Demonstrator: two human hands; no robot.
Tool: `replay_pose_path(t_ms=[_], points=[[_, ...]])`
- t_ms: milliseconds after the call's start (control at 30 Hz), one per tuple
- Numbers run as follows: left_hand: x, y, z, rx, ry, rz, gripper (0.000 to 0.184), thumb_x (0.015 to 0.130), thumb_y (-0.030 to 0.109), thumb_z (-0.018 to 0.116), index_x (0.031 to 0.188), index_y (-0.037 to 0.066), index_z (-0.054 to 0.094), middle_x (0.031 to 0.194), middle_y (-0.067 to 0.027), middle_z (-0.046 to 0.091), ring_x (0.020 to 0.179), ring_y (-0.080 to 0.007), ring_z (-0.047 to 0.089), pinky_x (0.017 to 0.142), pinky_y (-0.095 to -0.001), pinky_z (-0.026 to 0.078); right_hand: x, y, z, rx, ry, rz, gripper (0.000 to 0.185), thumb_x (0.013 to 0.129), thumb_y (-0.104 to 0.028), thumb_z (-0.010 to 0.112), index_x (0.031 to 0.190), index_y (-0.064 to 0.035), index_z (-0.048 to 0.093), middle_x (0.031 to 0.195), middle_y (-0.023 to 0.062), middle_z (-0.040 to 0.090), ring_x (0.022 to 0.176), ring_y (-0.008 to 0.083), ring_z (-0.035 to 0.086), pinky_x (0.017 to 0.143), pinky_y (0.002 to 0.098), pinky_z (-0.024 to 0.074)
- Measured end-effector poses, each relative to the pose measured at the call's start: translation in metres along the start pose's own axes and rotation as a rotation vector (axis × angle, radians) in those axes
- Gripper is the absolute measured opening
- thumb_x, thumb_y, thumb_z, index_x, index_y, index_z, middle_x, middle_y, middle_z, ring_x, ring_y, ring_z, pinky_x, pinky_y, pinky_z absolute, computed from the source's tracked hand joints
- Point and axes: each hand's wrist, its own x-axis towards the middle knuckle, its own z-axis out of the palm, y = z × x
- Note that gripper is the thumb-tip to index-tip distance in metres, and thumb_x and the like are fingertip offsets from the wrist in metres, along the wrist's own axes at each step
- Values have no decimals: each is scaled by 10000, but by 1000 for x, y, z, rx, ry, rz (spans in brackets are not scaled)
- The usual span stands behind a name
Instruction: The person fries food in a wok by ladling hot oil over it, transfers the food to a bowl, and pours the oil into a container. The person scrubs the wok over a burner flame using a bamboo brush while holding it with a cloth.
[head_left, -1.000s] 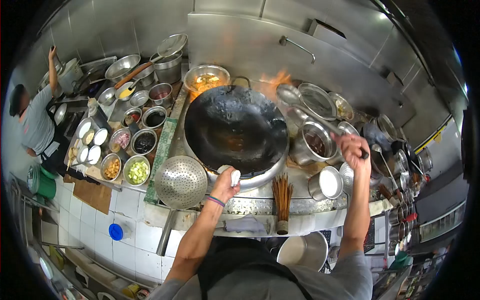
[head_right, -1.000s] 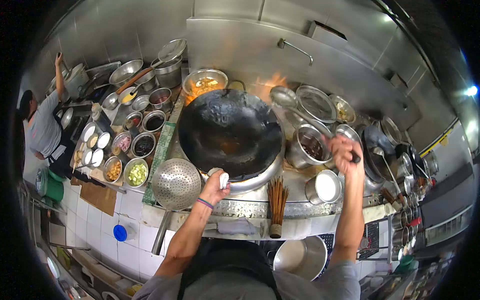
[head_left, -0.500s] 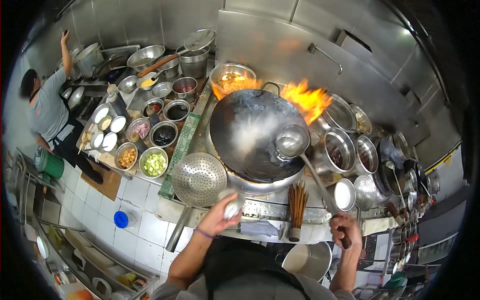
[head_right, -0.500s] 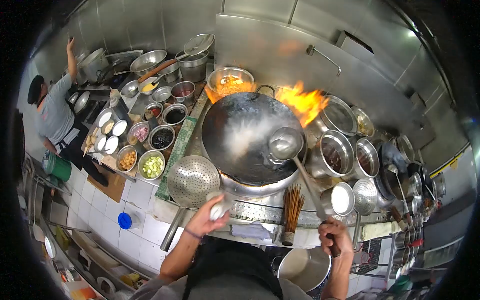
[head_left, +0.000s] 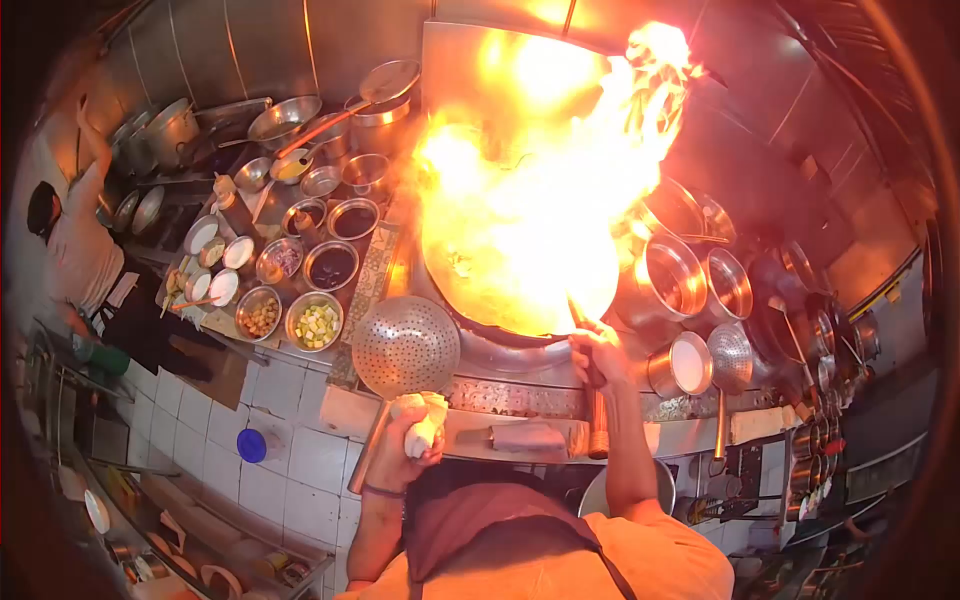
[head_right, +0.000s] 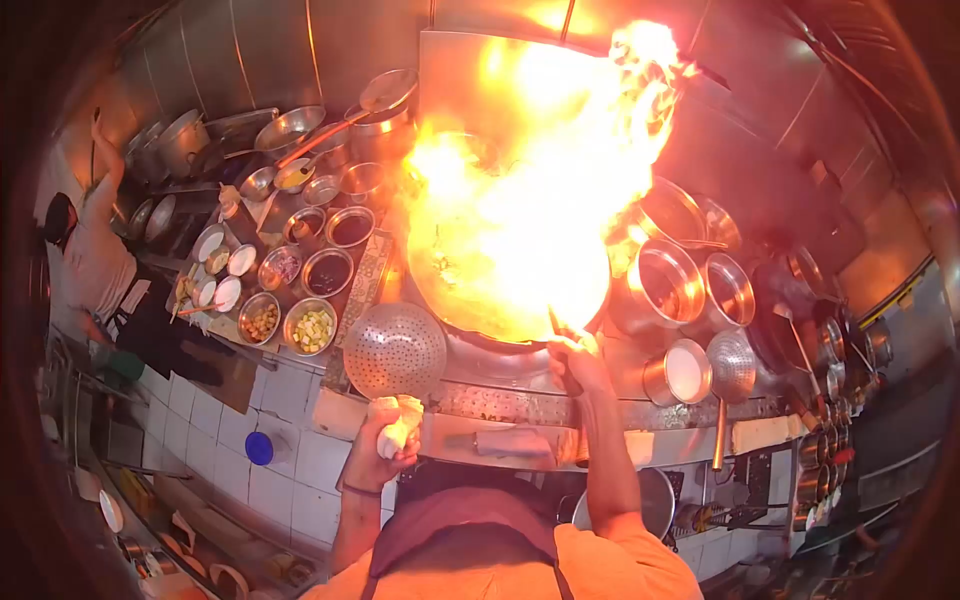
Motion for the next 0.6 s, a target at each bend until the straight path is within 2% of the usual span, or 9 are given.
replay_pose_path(t_ms=[33,67,100,167,233,267,400,567,600], points=[[-4,2,2,35,22,10,391,936,380,543,1071,13,552,689,-89,560,471,-134,473,395,-254,360,-11,-11,11,-176,90,-60,393,918,-26,539,1310,0,531,665,-18,502,448,60,426,356,229,335],[-6,-1,-8,19,-62,46,350,942,360,539,1046,26,543,711,-106,585,491,-161,516,404,-269,388,-25,-20,10,-351,116,-73,465,902,-33,549,1366,-28,518,697,-11,545,488,59,457,405,235,371],[-9,-3,-14,39,-11,62,340,944,354,538,1042,29,538,713,-111,589,493,-169,525,405,-276,395,-25,-9,-9,-573,185,-199,456,878,-26,543,1333,-8,539,751,8,596,510,51,477,438,235,388],[-13,-8,-22,77,92,91,319,948,342,536,1035,35,529,716,-120,596,496,-186,544,406,-290,410,-55,-28,-12,-697,213,-197,482,858,-15,535,1340,-5,532,825,22,633,531,41,490,442,245,395],[-10,-9,-22,78,140,113,278,945,290,557,1060,40,520,699,-131,602,489,-205,566,394,-305,433,-78,-48,-2,-614,262,-264,464,866,5,530,1330,0,538,872,22,642,523,33,481,433,237,384],[-5,-9,-23,79,124,125,254,943,249,568,1083,43,520,699,-136,611,493,-208,576,395,-301,449,-90,-58,4,-578,296,-213,489,883,31,536,1369,-7,503,911,26,652,550,21,483,440,217,384],[12,9,22,213,56,124,191,949,207,585,1086,77,551,711,-115,626,520,-202,596,440,-309,487,-90,-28,3,-392,300,-455,568,919,32,569,1458,-40,406,849,-1,585,553,25,477,441,208,401],[76,14,30,330,29,138,153,948,199,603,1072,117,569,788,-84,632,598,-192,619,484,-313,499,-93,11,22,-310,282,-309,458,924,-28,630,1358,-24,487,744,-24,508,538,43,486,449,225,413],[81,15,35,363,30,137,149,945,204,615,1076,147,573,812,-89,640,613,-187,622,491,-305,499,-99,19,16,-348,298,-294,429,928,-29,619,1341,-10,508,790,-22,536,599,43,504,514,222,434]])
